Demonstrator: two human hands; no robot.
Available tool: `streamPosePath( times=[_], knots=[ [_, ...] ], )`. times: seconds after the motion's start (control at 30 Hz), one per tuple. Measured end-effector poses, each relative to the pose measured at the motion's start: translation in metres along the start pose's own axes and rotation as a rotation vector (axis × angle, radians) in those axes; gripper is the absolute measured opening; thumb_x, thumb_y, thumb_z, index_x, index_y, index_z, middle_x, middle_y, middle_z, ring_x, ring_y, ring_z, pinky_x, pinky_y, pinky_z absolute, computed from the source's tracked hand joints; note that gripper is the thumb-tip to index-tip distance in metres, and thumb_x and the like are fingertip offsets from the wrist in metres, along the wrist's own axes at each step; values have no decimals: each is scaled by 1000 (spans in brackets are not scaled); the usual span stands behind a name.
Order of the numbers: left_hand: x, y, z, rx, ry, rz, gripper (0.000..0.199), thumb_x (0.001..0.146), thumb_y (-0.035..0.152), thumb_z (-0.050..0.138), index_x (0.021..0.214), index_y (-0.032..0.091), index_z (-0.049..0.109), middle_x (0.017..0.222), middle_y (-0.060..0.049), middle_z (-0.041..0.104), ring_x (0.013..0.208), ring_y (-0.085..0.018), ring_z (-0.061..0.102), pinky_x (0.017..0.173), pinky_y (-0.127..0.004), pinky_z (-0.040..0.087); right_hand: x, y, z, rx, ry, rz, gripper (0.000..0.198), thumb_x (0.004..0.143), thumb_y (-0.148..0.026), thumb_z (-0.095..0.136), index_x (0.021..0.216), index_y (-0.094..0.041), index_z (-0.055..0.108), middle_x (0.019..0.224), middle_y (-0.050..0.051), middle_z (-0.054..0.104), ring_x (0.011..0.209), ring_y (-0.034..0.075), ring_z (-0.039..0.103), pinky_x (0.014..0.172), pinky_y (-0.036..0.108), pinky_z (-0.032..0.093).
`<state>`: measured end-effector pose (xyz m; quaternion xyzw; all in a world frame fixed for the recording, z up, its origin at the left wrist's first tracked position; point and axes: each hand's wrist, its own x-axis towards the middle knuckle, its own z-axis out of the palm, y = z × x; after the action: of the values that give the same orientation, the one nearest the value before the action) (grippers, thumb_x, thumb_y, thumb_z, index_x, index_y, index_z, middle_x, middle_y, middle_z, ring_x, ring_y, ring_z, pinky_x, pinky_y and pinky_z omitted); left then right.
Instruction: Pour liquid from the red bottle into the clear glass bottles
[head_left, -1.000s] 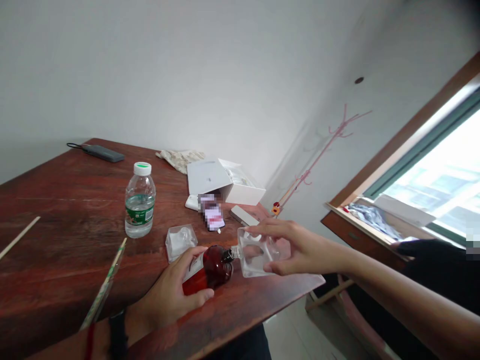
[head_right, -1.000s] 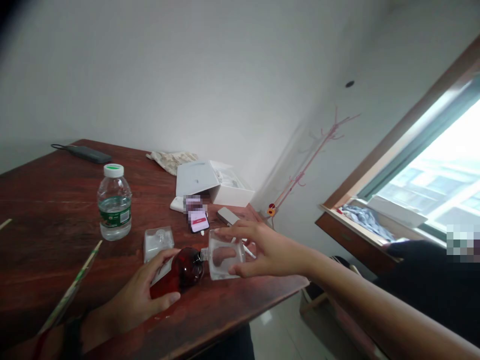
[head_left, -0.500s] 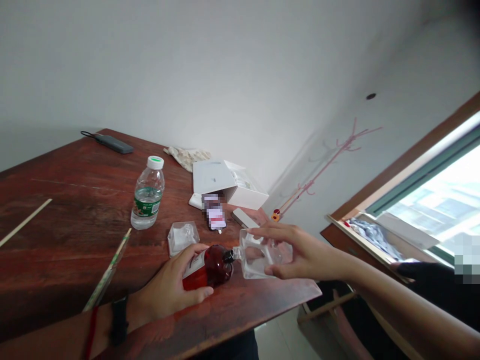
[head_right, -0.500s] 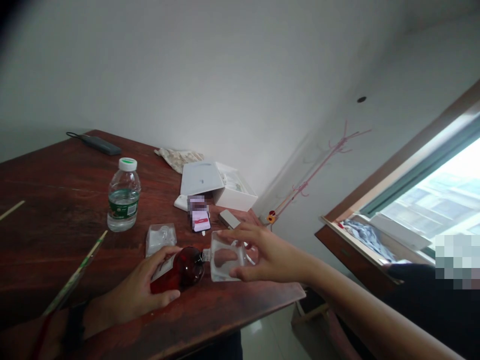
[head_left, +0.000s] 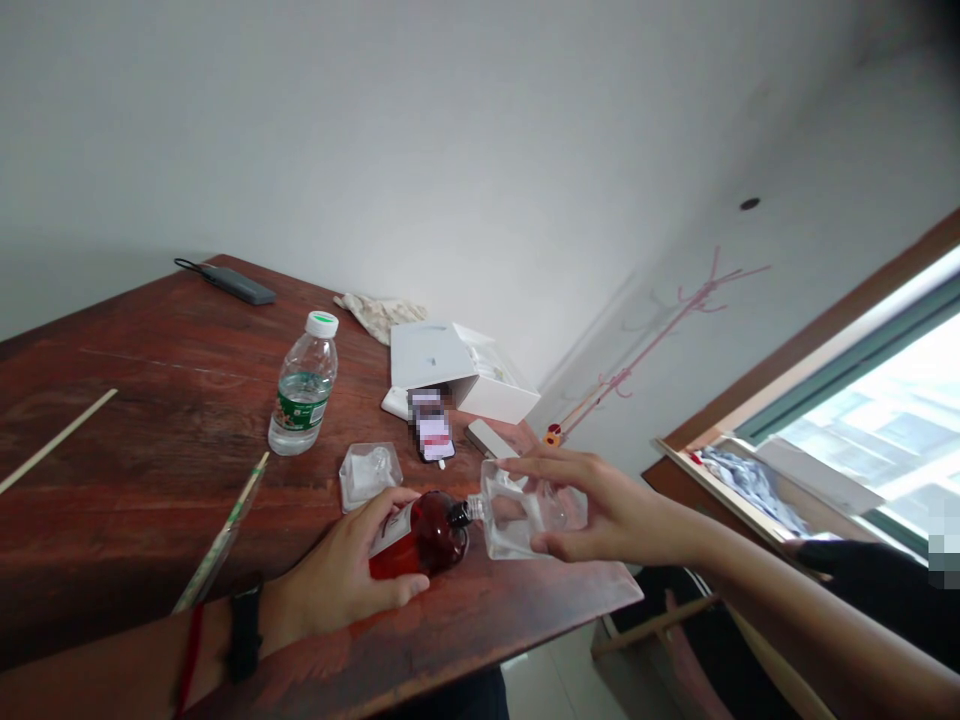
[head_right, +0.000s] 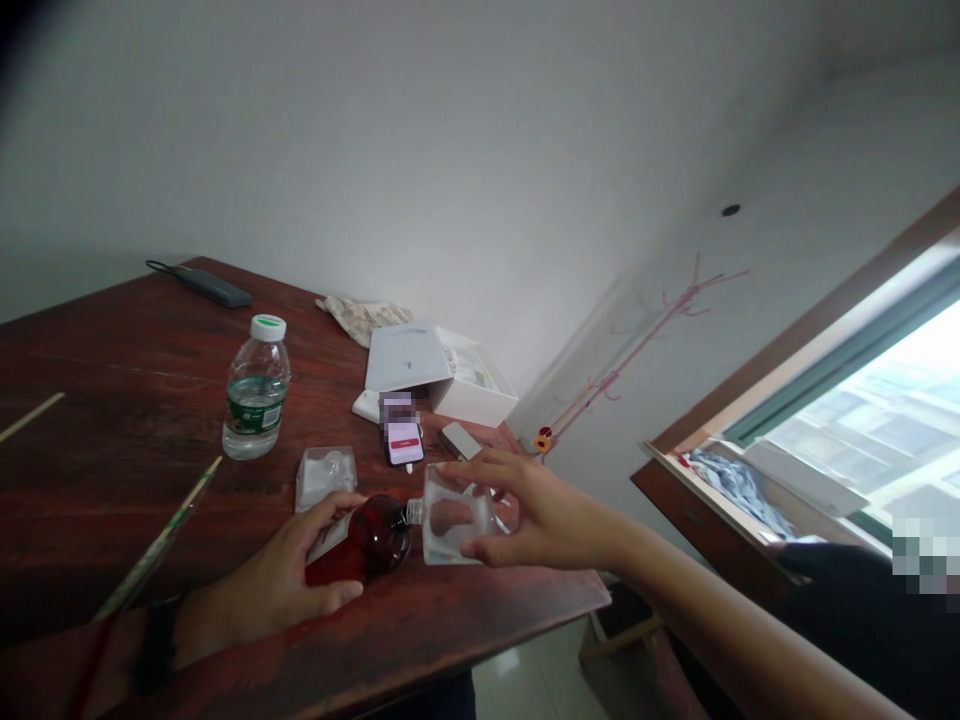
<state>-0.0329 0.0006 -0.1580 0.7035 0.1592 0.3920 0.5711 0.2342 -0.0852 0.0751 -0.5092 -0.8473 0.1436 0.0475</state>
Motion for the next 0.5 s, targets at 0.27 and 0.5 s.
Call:
streamPosePath(
  times=[0.27,0.5],
  knots=[
    [-2,-7,1,-62,-13,-33,76,79,42,87,146,25,57,146,-12,71,130,-34,70,115,-43,55,-1,1,-1,2,-17,35,77,90,-47,90,160,-33,61,158,17,66,144,38,64,125,67,44],
    [-3,-9,2,-99,-31,-71,80,79,44,88,149,25,54,147,-12,70,130,-35,70,114,-45,56,0,-1,-4,3,-43,50,78,90,-49,90,161,-34,61,159,16,65,143,40,65,124,70,45]
  ],
)
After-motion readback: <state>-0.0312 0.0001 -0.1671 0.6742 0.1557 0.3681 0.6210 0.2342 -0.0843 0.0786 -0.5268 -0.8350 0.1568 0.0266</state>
